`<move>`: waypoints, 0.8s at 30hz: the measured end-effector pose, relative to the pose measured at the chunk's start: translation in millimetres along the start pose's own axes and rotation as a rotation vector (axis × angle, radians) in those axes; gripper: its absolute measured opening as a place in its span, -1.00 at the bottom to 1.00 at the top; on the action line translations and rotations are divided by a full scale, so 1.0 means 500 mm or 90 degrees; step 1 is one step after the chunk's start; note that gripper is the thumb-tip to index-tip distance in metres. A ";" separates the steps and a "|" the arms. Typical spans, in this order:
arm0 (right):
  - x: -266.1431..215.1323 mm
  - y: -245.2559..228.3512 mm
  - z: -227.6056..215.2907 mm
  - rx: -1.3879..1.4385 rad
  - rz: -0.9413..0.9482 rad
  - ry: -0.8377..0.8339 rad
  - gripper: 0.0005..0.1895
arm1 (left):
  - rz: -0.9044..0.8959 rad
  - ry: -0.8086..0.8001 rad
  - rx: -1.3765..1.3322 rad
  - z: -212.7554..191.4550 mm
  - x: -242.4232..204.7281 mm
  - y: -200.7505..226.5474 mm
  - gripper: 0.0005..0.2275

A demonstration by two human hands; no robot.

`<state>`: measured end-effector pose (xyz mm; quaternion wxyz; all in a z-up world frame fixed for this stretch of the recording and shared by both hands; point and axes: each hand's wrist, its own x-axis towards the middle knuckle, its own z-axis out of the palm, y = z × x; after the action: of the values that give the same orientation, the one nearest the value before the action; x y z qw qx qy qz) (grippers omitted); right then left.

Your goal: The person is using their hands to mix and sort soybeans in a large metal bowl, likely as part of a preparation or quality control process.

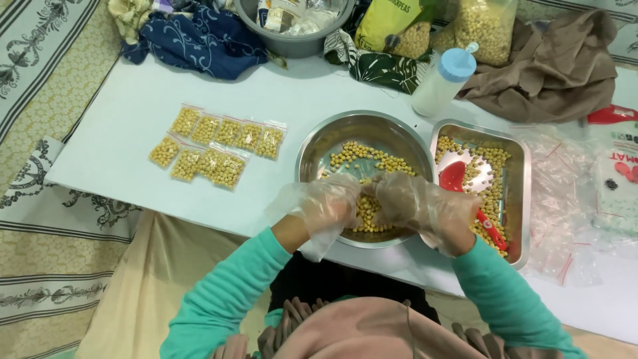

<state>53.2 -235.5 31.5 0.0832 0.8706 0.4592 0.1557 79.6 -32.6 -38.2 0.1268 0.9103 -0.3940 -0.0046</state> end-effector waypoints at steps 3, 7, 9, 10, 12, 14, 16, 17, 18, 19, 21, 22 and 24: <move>0.003 -0.039 -0.008 0.325 0.284 -0.187 -0.37 | -0.008 -0.042 -0.076 0.031 -0.008 0.023 -0.65; -0.024 -0.020 0.254 -0.002 0.204 -0.045 -0.71 | 0.013 0.354 0.197 0.102 0.029 0.016 -0.74; -0.008 0.000 0.321 0.202 0.283 -0.038 -0.71 | -0.005 0.364 0.183 0.105 0.048 0.005 -0.74; 0.008 0.012 0.340 0.311 0.441 -0.079 -0.74 | -0.035 0.376 0.164 0.107 0.056 0.000 -0.73; 0.020 0.037 0.326 0.420 0.603 -0.123 -0.66 | -0.065 0.386 0.143 0.109 0.068 -0.012 -0.71; 0.012 0.068 0.256 0.289 0.259 0.049 -0.60 | -0.129 0.410 0.106 0.110 0.078 -0.023 -0.66; 0.031 0.098 0.202 0.243 0.298 -0.127 -0.47 | -0.104 0.238 0.126 -0.001 0.048 -0.027 -0.71; 0.038 0.109 0.175 0.194 0.337 -0.303 -0.32 | -0.076 0.063 0.142 -0.055 0.030 -0.027 -0.55; 0.034 0.102 0.171 0.196 0.335 -0.304 -0.32 | -0.079 0.062 0.142 -0.035 0.038 -0.045 -0.55; 0.024 0.092 0.167 -0.020 0.281 -0.324 -0.35 | -0.064 -0.009 0.164 -0.011 0.044 -0.060 -0.22; 0.010 0.073 0.158 -0.235 0.218 -0.335 -0.38 | -0.052 -0.079 0.186 0.047 0.059 -0.076 0.14; 0.004 0.064 0.153 -0.559 0.114 -0.332 -0.39 | -0.082 -0.036 0.169 0.081 0.066 -0.077 0.12; -0.007 0.046 0.141 -0.879 -0.004 -0.311 -0.37 | -0.115 0.007 0.151 0.120 0.062 -0.077 0.11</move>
<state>93.6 -251.3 -28.4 0.7134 0.6283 0.2276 0.2109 122.2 -43.1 -102.8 0.0200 0.9507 -0.3074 0.0358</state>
